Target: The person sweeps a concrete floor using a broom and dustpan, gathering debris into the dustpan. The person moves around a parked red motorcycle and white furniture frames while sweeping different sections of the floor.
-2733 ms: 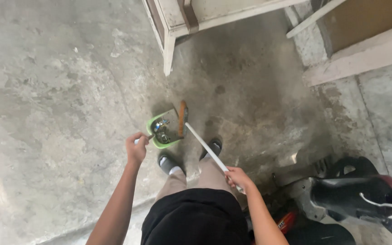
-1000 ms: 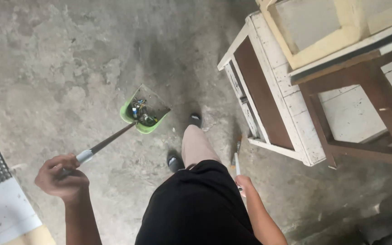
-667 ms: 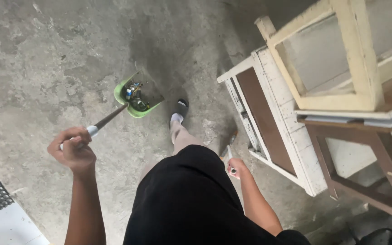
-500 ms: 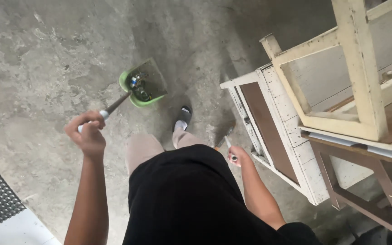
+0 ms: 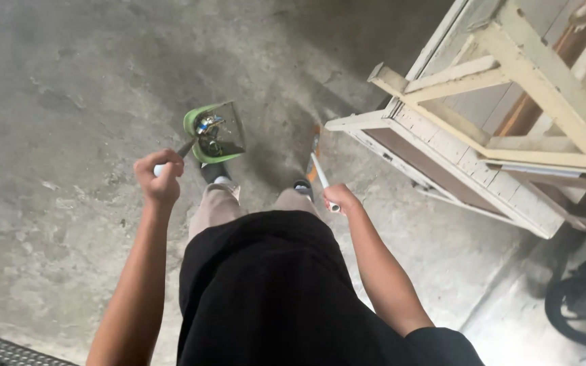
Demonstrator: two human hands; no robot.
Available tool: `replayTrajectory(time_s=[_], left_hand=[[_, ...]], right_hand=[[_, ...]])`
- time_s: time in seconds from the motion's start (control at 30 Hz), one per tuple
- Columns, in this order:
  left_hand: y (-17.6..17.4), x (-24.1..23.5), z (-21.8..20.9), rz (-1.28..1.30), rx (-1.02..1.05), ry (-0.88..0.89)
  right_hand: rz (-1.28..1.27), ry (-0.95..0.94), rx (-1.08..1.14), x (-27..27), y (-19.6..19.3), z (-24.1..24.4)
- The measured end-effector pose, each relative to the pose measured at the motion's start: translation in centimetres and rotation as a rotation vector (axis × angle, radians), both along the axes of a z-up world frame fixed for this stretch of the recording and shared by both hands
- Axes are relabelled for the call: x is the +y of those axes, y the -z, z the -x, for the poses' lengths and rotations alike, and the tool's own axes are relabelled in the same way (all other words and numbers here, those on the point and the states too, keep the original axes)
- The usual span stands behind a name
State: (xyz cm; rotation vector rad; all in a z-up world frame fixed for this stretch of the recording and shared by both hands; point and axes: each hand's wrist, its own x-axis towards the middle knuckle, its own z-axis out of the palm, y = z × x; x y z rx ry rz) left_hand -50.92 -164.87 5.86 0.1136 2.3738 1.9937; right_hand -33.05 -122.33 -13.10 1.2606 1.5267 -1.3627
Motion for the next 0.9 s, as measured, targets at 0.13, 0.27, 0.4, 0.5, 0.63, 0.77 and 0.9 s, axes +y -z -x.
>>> replayTrajectory(time_s=[0.13,0.27,0.4,0.5,0.63,0.77,0.9], left_hand=[[2.7,-0.3,9.1,0.011,-0.002,0.157],[5.5,0.5,14.4,0.005,-0.034,0.266],[7.4,2.6,19.6,0.046,-0.147,0.342],[8.8,4.4,23.0,0.057,-0.215,0.390],[9.8,6.6,25.8,0.062,-0.107,0.509],[10.5,9.6,28.7,0.123,-0.043,0.578],[11.1,11.2,31.0,0.146,-0.193,0.605]], right_hand=[[-0.016,0.051,0.131,-4.7,-0.4,3.5],[-0.005,0.224,0.182,-8.2,-3.2,3.3],[0.008,0.417,0.147,-10.0,-8.3,5.4],[-0.094,0.354,0.124,-10.9,-9.6,8.0],[-0.216,0.169,0.008,-11.1,-8.0,10.7],[-0.210,0.109,-0.095,-11.6,-2.9,14.2],[-0.229,-0.031,-0.143,-14.5,2.0,16.7]])
